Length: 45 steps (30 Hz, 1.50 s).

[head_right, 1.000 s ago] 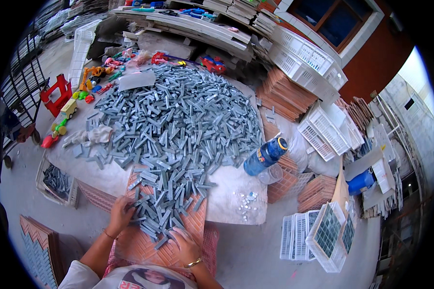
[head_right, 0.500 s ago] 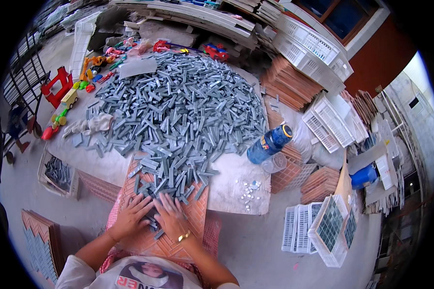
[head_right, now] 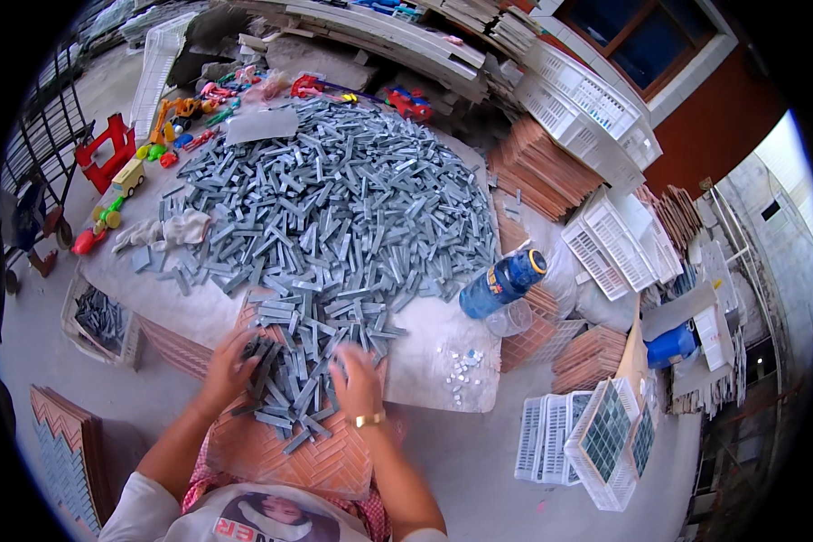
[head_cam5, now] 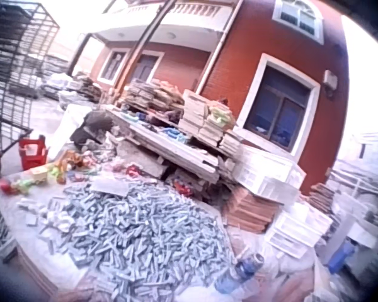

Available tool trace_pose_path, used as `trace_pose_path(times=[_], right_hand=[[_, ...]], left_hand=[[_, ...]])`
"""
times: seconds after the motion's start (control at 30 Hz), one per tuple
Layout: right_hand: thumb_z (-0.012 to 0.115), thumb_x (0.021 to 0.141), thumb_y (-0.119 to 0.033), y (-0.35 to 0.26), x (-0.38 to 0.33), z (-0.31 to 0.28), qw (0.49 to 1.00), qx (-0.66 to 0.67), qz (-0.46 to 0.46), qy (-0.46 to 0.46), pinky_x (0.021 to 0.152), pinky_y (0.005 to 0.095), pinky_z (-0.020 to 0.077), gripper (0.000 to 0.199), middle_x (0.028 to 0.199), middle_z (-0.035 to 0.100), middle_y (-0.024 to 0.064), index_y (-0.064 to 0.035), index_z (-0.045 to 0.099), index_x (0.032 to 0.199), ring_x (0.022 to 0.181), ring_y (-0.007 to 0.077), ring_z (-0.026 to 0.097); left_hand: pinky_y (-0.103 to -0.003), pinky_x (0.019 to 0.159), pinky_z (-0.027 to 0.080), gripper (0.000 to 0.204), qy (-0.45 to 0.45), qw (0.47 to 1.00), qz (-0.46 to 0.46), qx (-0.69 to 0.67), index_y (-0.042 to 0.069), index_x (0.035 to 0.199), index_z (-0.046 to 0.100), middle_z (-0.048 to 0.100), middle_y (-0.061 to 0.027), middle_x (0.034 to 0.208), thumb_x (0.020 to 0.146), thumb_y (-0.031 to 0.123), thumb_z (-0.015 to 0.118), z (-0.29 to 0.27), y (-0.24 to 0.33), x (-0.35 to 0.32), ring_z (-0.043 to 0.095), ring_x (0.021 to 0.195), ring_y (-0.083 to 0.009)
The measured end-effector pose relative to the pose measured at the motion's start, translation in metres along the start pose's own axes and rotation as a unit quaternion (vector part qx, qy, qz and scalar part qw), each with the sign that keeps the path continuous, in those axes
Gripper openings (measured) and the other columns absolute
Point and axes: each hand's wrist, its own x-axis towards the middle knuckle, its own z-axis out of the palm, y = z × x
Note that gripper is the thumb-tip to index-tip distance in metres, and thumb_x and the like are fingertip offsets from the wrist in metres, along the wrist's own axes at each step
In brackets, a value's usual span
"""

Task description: The person sits on the floor and arranges small gray rectangular tiles onto a larger orange board in a herringbone pattern. They pick tiles from a large pile and place them one by one into the pattern, occasionally adjusting the board's position.

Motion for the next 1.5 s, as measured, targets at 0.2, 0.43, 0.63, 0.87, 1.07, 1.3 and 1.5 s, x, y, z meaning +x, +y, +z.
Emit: trace_pose_path(times=[0.2,0.43,0.63,0.87,1.07,1.3,1.5], right_hand=[[0.068,0.079,-0.014,-0.042,-0.106,0.005,0.984,0.049,0.14,-0.095,0.073,0.0365,0.0505,0.026,0.095,0.064,0.0127,-0.006,0.063,0.103,0.086,0.0294,0.062],[0.069,0.078,-0.015,-0.03,-0.116,0.019,0.996,-0.003,0.08,-0.041,0.071,0.0376,0.051,0.025,0.09,0.065,0.0108,-0.0042,0.063,0.099,0.082,0.0288,0.063],[0.069,0.077,-0.008,-0.034,-0.12,0.011,0.985,0.075,0.157,-0.003,0.06,0.0312,0.049,0.02,0.082,0.064,0.009,-0.0016,0.063,0.095,0.068,0.0206,0.061],[0.069,0.076,-0.005,-0.037,-0.128,-0.005,0.978,0.089,0.19,0.003,0.058,0.0289,0.0479,0.02,0.081,0.064,0.0099,0.0001,0.063,0.095,0.065,0.0174,0.061],[0.069,0.075,-0.007,-0.028,-0.131,-0.004,0.984,0.034,0.171,-0.035,0.064,0.0345,0.0507,0.024,0.086,0.063,0.012,-0.0018,0.061,0.097,0.072,0.026,0.062],[0.074,0.074,-0.014,-0.034,-0.129,-0.003,0.984,-0.001,0.177,-0.032,0.067,0.0363,0.0511,0.033,0.095,0.063,0.0116,-0.0053,0.061,0.103,0.077,0.0271,0.063],[0.076,0.072,-0.013,-0.036,-0.131,-0.008,0.978,-0.016,0.202,-0.057,0.067,0.0347,0.0508,0.035,0.095,0.063,0.0114,-0.0054,0.062,0.103,0.078,0.0261,0.062]], left_hand=[[-0.04,0.071,0.045,0.017,-0.005,0.998,-0.042,0.037,0.003,0.087,0.062,0.059,-0.0116,0.084,0.071,-0.002,0.065,-0.026,0.003,-0.079,0.055,0.079,-0.0317],[-0.039,0.071,0.045,0.023,-0.008,0.995,-0.069,0.073,0.004,0.091,0.059,0.058,-0.0115,0.085,0.07,0.004,0.07,-0.011,0.037,-0.058,0.056,0.081,-0.031],[-0.04,0.072,0.045,0.03,-0.032,0.987,-0.112,0.107,0.004,0.095,0.058,0.056,-0.0126,0.086,0.069,0.007,0.072,0.008,0.029,-0.047,0.056,0.083,-0.032],[-0.041,0.07,0.048,0.03,-0.044,0.994,-0.095,0.035,0.003,0.097,0.06,0.058,-0.0141,0.087,0.069,0.003,0.069,-0.012,0.039,-0.068,0.058,0.081,-0.0338],[-0.039,0.069,0.048,0.027,-0.066,0.991,-0.108,0.029,0.002,0.094,0.063,0.06,-0.0135,0.087,0.068,0.003,0.071,-0.045,0.032,-0.105,0.059,0.079,-0.033],[-0.039,0.073,0.046,0.037,-0.028,0.995,-0.077,0.065,0.004,0.099,0.062,0.059,-0.0109,0.089,0.064,0.008,0.074,-0.054,0.024,-0.124,0.056,0.083,-0.0308],[-0.039,0.075,0.045,0.04,-0.056,0.993,-0.064,0.079,0.006,0.1,0.062,0.058,-0.0107,0.09,0.062,0.01,0.076,-0.052,0.027,-0.12,0.055,0.083,-0.0302]])
